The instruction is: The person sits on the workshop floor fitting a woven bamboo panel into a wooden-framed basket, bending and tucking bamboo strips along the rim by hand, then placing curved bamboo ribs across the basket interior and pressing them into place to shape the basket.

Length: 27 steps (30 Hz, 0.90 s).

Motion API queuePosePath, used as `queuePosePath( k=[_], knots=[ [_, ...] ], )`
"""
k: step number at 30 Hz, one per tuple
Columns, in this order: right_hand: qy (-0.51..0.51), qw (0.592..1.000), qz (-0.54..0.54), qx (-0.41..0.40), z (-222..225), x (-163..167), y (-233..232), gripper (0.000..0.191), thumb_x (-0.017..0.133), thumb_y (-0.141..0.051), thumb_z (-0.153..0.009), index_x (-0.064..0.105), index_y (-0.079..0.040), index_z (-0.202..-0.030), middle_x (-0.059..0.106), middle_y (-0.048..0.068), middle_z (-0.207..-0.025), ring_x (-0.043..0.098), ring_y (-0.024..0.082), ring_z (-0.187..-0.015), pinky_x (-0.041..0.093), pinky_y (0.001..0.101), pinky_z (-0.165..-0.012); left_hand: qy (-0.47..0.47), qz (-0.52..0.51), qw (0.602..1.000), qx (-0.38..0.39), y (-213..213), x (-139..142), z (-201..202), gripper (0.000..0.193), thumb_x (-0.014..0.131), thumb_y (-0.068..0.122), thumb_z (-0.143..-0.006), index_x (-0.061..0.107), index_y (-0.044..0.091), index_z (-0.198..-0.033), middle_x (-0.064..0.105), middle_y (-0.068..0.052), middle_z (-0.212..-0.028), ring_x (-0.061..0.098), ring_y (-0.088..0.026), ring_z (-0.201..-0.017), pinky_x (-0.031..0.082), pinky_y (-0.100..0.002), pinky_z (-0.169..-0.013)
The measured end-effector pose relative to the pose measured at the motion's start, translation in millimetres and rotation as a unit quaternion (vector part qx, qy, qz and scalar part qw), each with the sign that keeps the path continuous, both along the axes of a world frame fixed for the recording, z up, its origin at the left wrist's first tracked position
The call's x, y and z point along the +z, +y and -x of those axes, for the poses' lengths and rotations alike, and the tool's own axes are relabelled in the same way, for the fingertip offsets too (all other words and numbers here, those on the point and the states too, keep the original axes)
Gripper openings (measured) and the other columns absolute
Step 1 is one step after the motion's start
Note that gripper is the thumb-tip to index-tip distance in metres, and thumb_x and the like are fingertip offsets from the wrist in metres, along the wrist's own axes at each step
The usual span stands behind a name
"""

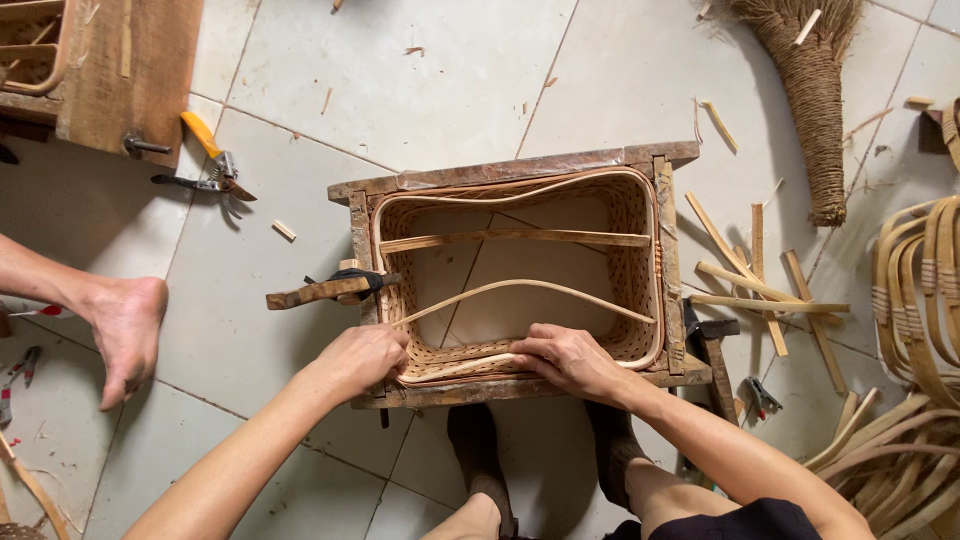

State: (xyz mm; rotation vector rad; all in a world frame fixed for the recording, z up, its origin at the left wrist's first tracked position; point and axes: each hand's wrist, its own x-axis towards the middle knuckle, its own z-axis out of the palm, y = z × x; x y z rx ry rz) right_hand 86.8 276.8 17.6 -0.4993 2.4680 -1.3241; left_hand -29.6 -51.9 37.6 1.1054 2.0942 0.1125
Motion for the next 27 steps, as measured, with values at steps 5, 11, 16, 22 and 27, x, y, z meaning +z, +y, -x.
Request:
queuePosePath(
  k=[5, 11, 16, 22, 27],
  knots=[
    [0.084, 0.995, -0.034, 0.037, -5, 8, 3, 0.024, 0.065, -0.025, -0.098, 0.073, -0.009, -0.114, 0.065, 0.01, -0.092, 0.065, 0.03, -0.089, 0.056, 0.0414, -0.072, 0.032, 0.069, 0.997, -0.03, 4, 3, -18, 0.011, 0.065, 0.015, -0.088, 0.071, 0.012, -0.096, 0.069, -0.006, -0.099, 0.064, -0.027, -0.107, 0.055, -0.041, -0.086],
    [0.231, 0.972, 0.024, -0.042, -11, 3, 96, 0.008, 0.068, -0.015, -0.099, 0.069, -0.013, -0.107, 0.073, 0.005, -0.109, 0.066, 0.022, -0.101, 0.055, 0.039, -0.082, 0.096, -0.245, 0.963, 0.067, 95, -8, -95, 0.071, 0.083, 0.035, -0.07, 0.059, 0.002, -0.128, 0.065, -0.013, -0.119, 0.061, -0.031, -0.107, 0.048, -0.043, -0.094],
    [-0.079, 0.895, -0.372, -0.233, -9, -47, 211, 0.016, 0.062, -0.023, -0.1, 0.065, -0.009, -0.108, 0.069, 0.006, -0.104, 0.067, 0.021, -0.094, 0.058, 0.0335, -0.076, 0.174, -0.262, 0.933, 0.175, 151, -19, -128, 0.073, 0.087, 0.041, -0.068, 0.061, 0.006, -0.126, 0.063, -0.009, -0.118, 0.06, -0.027, -0.102, 0.048, -0.043, -0.085],
    [0.086, 0.876, -0.465, -0.098, -47, -90, 236, 0.023, 0.063, -0.011, -0.091, 0.061, -0.007, -0.114, 0.068, 0.011, -0.104, 0.067, 0.029, -0.102, 0.054, 0.0423, -0.084, 0.177, -0.245, 0.936, 0.18, 151, -25, -132, 0.077, 0.089, 0.039, -0.06, 0.063, 0.012, -0.127, 0.062, -0.004, -0.113, 0.06, -0.025, -0.101, 0.046, -0.043, -0.086],
    [0.04, 0.88, -0.456, -0.124, -20, -70, 244, 0.018, 0.047, -0.015, -0.103, 0.056, -0.004, -0.114, 0.061, 0.01, -0.088, 0.062, 0.023, -0.074, 0.052, 0.0324, -0.062, 0.199, -0.287, 0.923, 0.162, 149, -31, -133, 0.07, 0.087, 0.039, -0.062, 0.065, 0.012, -0.123, 0.065, -0.002, -0.114, 0.061, -0.023, -0.097, 0.048, -0.041, -0.087]
  ],
)
